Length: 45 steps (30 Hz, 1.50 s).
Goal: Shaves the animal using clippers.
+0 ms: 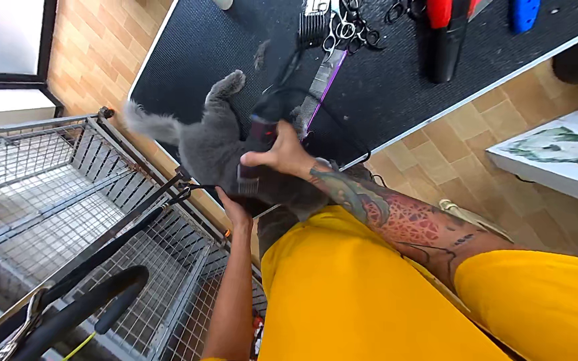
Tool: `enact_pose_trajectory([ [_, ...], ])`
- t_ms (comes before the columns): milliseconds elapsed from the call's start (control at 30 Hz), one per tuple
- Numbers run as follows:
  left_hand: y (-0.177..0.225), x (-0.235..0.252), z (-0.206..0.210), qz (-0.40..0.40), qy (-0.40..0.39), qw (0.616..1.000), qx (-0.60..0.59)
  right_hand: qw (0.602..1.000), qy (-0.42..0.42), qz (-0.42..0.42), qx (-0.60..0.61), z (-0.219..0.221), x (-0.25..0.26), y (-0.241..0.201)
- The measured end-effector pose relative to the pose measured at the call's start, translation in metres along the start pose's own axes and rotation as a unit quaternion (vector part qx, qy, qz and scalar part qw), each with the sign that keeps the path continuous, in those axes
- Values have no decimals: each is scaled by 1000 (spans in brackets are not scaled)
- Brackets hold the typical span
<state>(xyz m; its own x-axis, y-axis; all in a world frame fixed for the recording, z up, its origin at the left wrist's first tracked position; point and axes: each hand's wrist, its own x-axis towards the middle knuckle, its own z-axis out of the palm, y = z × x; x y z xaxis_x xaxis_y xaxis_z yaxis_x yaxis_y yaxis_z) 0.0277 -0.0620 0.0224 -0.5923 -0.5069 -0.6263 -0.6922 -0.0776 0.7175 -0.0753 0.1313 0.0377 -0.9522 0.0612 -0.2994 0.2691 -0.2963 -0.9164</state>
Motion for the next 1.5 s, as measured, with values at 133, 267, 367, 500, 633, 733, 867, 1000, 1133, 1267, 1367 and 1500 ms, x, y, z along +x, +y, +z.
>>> enact_pose_trajectory([
  [133,-8,-29,-47,117,-86,944,296,979,37,-58,194,-60,-2,-14],
  [267,-4,-23,-56,511,-275,729,364,968,102,-107,201,-106,-51,-31],
  [367,11,-6,-34,636,-374,573,357,955,173,-155,185,-117,-113,-29],
  [500,25,7,5,666,-461,372,454,904,320,-204,197,-96,-216,-8],
  [633,32,1,43,635,-454,282,558,866,444,-165,160,-52,-305,35],
  [733,31,-10,65,617,-416,240,623,862,485,-56,135,-15,-357,67],
  [867,34,-28,91,579,-431,211,659,849,487,-35,203,24,-388,100],
  [1000,48,-25,105,548,-432,240,675,798,452,-153,367,60,-407,131],
  [1133,51,-28,112,548,-412,232,689,769,396,-225,449,90,-423,146],
  [1267,55,-30,119,574,-440,214,657,795,318,-260,446,127,-422,174],
  [1367,62,-25,126,569,-489,229,620,785,274,-291,473,157,-403,190],
  [1500,70,-11,98,590,-525,245,563,873,410,-121,234,171,-405,184],
])
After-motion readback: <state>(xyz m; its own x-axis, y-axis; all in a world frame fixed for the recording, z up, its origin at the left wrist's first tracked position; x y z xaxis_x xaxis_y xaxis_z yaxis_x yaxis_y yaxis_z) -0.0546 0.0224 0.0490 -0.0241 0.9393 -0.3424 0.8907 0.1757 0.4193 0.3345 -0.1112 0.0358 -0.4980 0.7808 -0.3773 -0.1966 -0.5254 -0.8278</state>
